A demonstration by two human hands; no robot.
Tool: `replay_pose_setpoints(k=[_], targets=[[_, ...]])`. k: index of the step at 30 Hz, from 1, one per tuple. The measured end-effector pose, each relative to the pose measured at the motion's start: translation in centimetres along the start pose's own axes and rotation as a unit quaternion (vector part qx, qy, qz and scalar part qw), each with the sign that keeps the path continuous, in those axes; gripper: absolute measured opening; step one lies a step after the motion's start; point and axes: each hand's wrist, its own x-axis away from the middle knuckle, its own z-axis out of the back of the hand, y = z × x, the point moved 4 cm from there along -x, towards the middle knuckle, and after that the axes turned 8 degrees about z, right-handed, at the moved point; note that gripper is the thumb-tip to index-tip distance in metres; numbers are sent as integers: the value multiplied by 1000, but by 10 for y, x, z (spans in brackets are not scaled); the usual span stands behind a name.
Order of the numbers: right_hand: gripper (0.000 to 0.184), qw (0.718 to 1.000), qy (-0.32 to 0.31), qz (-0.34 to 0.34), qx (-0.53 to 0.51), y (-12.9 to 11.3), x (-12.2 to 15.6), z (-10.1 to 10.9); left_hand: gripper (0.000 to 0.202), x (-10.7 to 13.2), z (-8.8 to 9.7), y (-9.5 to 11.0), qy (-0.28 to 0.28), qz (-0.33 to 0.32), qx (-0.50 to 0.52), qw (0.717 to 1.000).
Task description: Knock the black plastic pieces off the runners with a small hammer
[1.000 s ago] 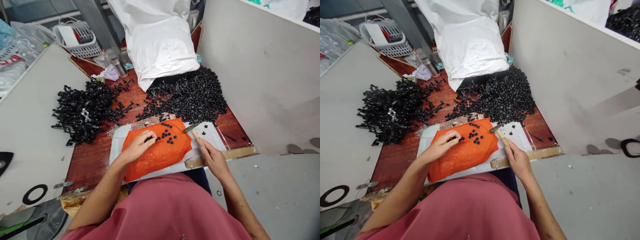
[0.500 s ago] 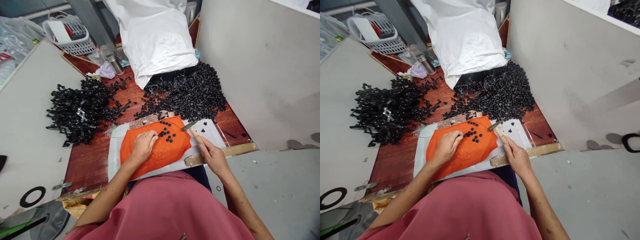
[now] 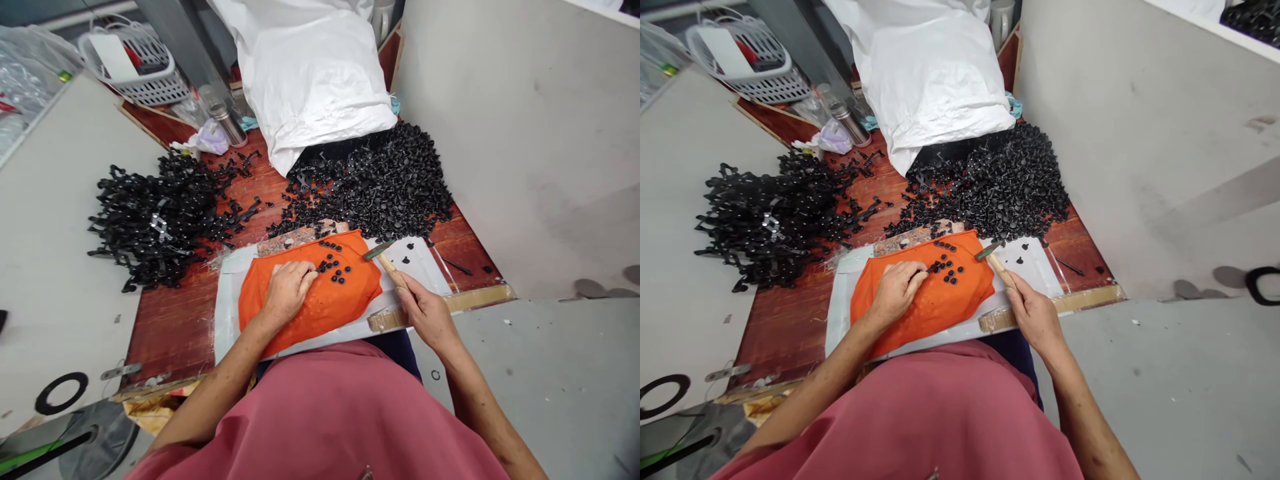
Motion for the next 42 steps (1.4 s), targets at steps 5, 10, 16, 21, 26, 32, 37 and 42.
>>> replay_pose_setpoints(k=[5,10,16,21,26,32,37,42], targets=[[51,999,14,18,26,-14,2,3,22,1,-5,-2,-5,2,11,1000],[52,990,-28,127,58,-62,-1,4,22,4,-10,-2,1,20,37,999],[53,969,-34,213,116,-94,-9,-12,20,2,-12,-3,-2,30,63,998],[53,956,-75,195,206,-88,-10,-25,18,3,-15,-5,-3,47,87,995],[54,957,-60,193,210,-88,-8,-27,19,5,-19,-3,-2,51,102,994],[56,944,-117,179,252,-87,-15,-31,32,1,24,-4,-61,-73,4,995],[54,942,-137,214,219,-87,-34,-20,41,-7,63,6,-155,-278,-105,942],[55,939,-121,221,234,-88,-40,-19,20,-14,46,11,-203,-356,-214,887]])
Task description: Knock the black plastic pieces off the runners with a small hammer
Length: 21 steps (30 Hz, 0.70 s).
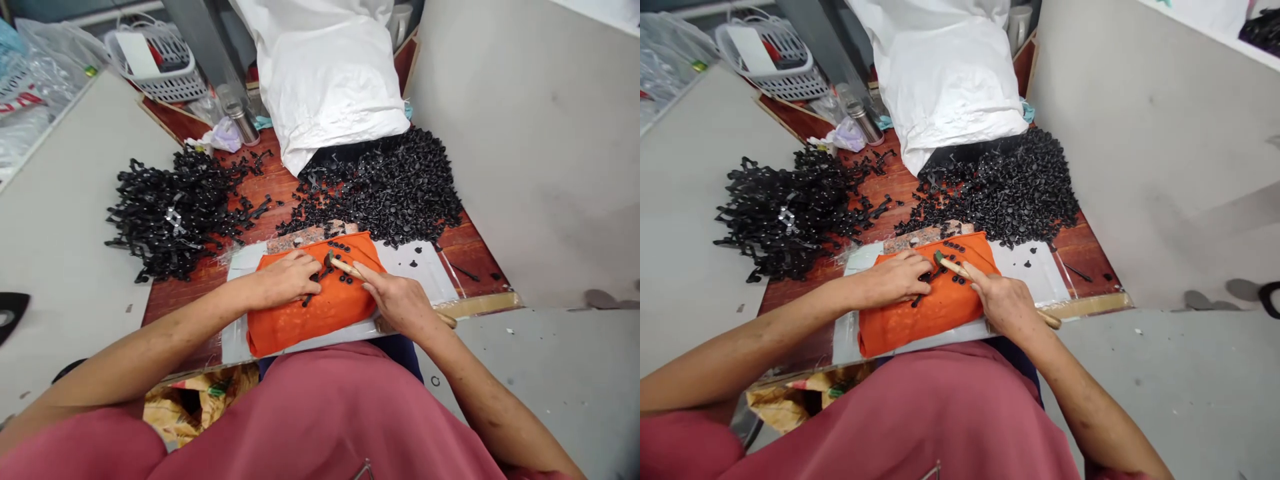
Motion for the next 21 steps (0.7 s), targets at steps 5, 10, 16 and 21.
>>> replay_pose_setpoints(k=[5,10,16,21], targets=[[53,988,85,-36,-126,4,13,8,19,10,-3,-14,61,110,70,990],[49,948,166,-97,-254,21,35,5,28,16,9,-23,134,225,207,943],[48,943,122,-158,-267,35,54,-26,20,-1,10,-17,95,269,128,950],[48,936,120,-184,-274,40,61,-40,31,-9,10,-6,105,243,109,958]])
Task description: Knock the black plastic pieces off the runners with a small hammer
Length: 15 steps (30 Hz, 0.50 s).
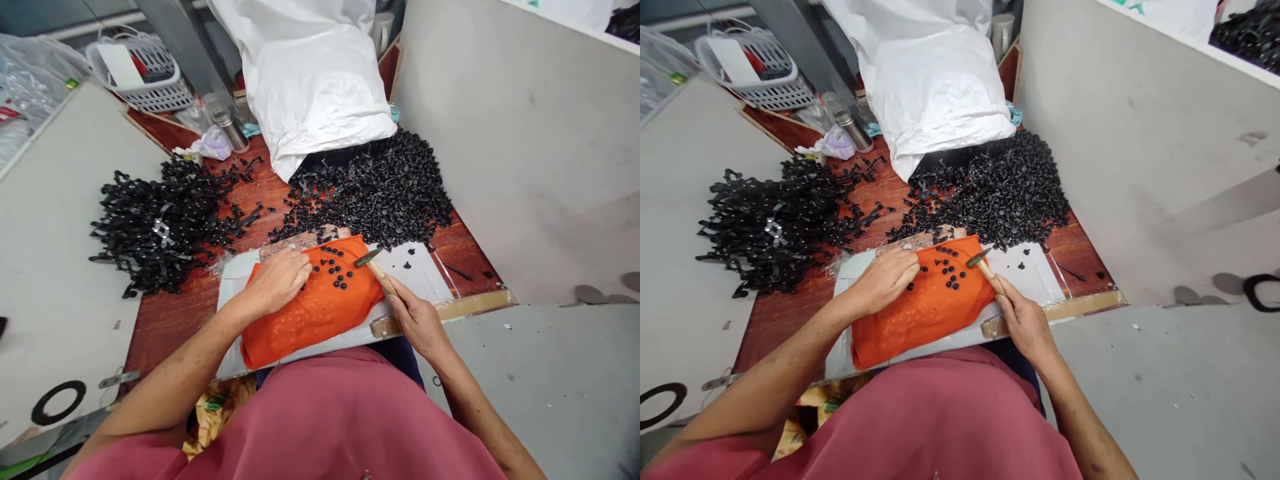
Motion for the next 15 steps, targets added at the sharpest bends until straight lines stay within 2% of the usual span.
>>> replay_pose_setpoints(k=[5,7,10,15], targets=[[48,1000,-14,-11,4,0,-2,-1,37,-6,-27,0,-13,81,154,985],[48,1000,-24,-11,12,-1,-2,-1,36,-9,-36,2,-23,109,169,979],[48,999,-37,-13,24,-3,-3,0,36,-14,-42,7,-22,129,121,984],[48,998,-38,-20,34,-4,-2,-1,39,-21,-41,15,-27,139,14,990]])
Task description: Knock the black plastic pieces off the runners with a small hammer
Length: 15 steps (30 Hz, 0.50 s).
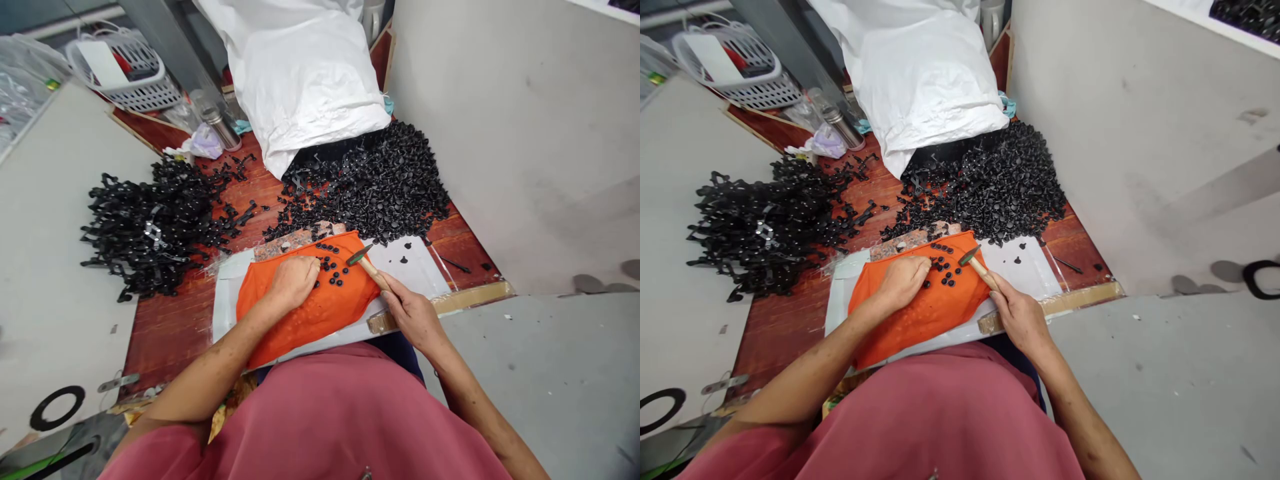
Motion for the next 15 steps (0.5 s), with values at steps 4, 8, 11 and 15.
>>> replay_pose_setpoints(k=[4,8,11,15], targets=[[47,1000,6,3,1,-1,0,0,42,3,-1,6,-6,6,-57,998],[47,1000,10,19,8,-6,0,3,44,8,-2,7,13,-8,-84,996],[48,999,17,37,13,-11,1,7,43,8,-3,4,20,-20,-78,997],[49,995,23,73,59,-27,-1,12,41,5,-5,3,9,-52,-60,997]])
